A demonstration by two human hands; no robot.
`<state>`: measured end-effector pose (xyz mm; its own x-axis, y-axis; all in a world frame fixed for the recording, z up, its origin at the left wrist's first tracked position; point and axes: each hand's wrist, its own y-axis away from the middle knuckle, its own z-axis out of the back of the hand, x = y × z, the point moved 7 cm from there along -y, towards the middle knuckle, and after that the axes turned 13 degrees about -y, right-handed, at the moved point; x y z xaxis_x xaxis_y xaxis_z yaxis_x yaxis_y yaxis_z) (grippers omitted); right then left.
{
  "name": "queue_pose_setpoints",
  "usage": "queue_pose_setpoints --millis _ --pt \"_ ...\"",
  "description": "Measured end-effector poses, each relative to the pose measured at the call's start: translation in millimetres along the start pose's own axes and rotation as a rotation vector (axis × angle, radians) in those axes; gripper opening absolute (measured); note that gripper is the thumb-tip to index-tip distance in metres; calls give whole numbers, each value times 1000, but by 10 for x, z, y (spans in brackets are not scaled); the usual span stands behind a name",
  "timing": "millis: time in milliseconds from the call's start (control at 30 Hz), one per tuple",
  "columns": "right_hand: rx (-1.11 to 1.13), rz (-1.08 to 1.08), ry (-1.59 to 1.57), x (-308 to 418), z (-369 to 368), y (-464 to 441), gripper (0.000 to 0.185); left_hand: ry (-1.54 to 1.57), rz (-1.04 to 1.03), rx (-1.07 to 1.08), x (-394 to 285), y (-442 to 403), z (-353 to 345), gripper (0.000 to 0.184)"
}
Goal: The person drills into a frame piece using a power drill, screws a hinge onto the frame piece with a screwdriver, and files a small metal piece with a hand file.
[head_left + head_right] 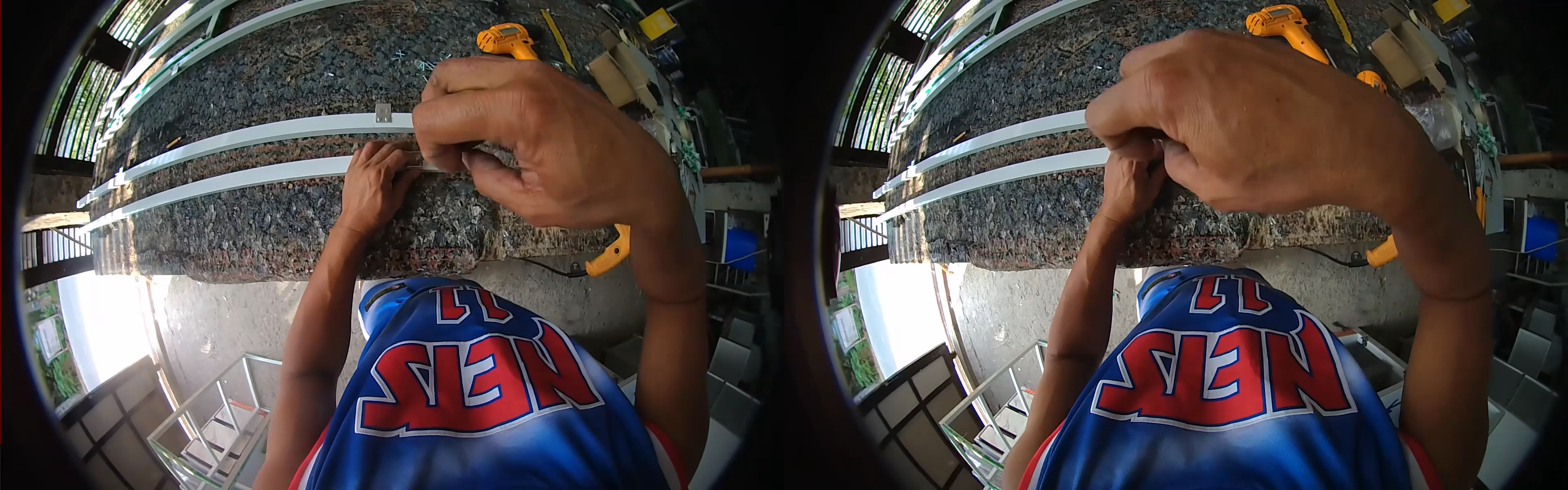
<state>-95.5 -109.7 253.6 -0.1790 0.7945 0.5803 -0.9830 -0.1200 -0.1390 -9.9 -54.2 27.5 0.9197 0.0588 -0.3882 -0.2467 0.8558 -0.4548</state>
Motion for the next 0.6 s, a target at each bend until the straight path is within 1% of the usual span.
queue_pose_setpoints --millis 67,167,333,600 --pt "17 -20 -20 -76 43 -51 16 -4 -10 -23 -25 -14 34 24" --pt "-60 88 -17 -40 73 -97 16 14 -16 -20 -3 -15 -14 24" --pt "-72 43 9 -87 106 -81 15 -3 -21 -16 10 11 -52 24" --pt "-83 70 38 -81 123 -75 18 32 -45 23 62 -11 -70 24"
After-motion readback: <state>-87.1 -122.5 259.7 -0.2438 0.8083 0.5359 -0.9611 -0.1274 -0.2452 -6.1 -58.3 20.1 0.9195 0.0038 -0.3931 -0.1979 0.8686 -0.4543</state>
